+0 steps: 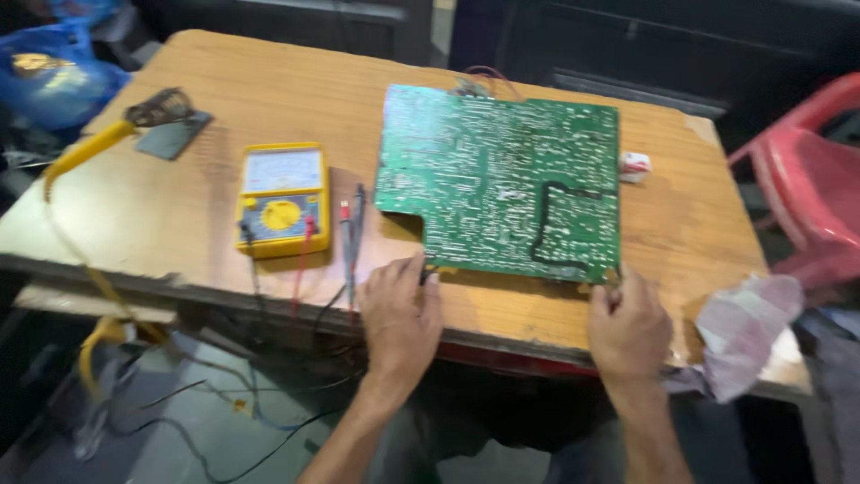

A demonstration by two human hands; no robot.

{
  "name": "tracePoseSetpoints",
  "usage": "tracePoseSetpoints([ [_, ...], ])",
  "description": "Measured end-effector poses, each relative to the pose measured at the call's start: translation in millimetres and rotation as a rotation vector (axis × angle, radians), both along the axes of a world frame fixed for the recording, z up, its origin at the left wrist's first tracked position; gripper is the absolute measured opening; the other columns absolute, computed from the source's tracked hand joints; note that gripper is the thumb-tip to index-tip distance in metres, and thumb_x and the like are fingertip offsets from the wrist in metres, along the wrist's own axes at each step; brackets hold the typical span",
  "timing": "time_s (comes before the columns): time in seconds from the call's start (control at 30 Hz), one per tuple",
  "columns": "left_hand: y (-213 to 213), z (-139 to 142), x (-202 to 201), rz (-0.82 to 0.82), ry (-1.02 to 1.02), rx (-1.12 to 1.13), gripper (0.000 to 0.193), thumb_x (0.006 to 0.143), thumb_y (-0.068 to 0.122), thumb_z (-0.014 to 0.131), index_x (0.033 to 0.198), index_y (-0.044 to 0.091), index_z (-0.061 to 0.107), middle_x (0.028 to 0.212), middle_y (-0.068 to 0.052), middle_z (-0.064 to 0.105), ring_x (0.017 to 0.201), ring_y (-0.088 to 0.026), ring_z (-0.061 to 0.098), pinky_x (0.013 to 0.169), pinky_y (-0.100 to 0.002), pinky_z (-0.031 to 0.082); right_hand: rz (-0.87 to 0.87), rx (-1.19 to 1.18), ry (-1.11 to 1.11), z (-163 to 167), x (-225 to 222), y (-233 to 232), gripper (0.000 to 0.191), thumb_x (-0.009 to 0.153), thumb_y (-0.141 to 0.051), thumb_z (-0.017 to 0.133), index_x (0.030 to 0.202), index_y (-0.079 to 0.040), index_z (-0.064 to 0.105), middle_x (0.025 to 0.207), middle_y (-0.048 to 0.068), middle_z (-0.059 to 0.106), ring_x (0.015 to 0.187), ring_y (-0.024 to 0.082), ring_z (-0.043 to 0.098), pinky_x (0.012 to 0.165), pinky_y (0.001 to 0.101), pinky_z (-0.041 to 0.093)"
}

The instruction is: The person tests a large green circuit board on a wooden workbench using a yellow analog multimeter. They connect the multimeter leads, adjust the meter's dial, and probe different points on the board's underside with the red and black test probes, repositioning the board and leads between measurements.

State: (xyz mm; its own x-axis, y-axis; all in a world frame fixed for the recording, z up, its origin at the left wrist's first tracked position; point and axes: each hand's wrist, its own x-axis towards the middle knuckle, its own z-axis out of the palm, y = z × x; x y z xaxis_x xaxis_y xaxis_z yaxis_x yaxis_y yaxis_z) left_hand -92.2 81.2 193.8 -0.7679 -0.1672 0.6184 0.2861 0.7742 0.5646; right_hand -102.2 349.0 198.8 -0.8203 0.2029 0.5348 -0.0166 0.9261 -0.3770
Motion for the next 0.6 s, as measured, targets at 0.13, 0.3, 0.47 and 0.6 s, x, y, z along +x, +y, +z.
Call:
tracePoseSetpoints([
  [0.13, -2.1, 4.1, 0.9, 0.015, -0.032, 0.061, 0.035, 0.093, 0.016, 0.067, 0.125, 0.001, 0.066, 0.109, -0.012, 0.066, 0.105, -0.031, 0.057, 0.092, -0.046, 0.039, 0.06, -0.034, 0.002, 2.7, 3.3, -3.4, 0.032, 0.094, -0.013, 0.073, 0.124, -0.005, 0.069, 0.095, 0.016, 0.067, 0.08, 0.033, 0.068, 0.073, 0.0465, 0.053],
  [0.3, -5.4, 6.9, 3.7, -0.011, -0.057, 0.099, 0.033, 0.095, 0.015, 0.065, 0.125, 0.001, 0.067, 0.107, -0.009, 0.067, 0.101, -0.029, 0.058, 0.091, -0.044, 0.039, 0.045, -0.002, -0.026, 4.1, 4.5, -4.8, 0.034, 0.092, -0.012, 0.074, 0.125, -0.003, 0.068, 0.095, 0.016, 0.067, 0.081, 0.033, 0.067, 0.074, 0.047, 0.053],
  [0.47, -5.4, 4.0, 1.4, 0.006, -0.045, 0.078, 0.033, 0.094, 0.014, 0.065, 0.124, 0.002, 0.068, 0.105, -0.009, 0.067, 0.1, -0.029, 0.058, 0.09, -0.045, 0.039, 0.068, -0.025, 0.004, 1.5, 2.0, -2.2, 0.032, 0.092, -0.012, 0.073, 0.122, -0.003, 0.067, 0.093, 0.016, 0.066, 0.08, 0.035, 0.067, 0.073, 0.0474, 0.052],
  [0.6, -2.7, 1.2, 1.4, 0.011, 0.008, 0.072, 0.03, 0.094, 0.013, 0.065, 0.122, 0.003, 0.068, 0.105, -0.009, 0.068, 0.1, -0.029, 0.059, 0.091, -0.045, 0.039, 0.004, -0.012, -0.001, -1.7, -1.2, -1.5, 0.029, 0.091, -0.012, 0.072, 0.119, -0.005, 0.068, 0.089, 0.016, 0.066, 0.079, 0.036, 0.066, 0.071, 0.0494, 0.051],
])
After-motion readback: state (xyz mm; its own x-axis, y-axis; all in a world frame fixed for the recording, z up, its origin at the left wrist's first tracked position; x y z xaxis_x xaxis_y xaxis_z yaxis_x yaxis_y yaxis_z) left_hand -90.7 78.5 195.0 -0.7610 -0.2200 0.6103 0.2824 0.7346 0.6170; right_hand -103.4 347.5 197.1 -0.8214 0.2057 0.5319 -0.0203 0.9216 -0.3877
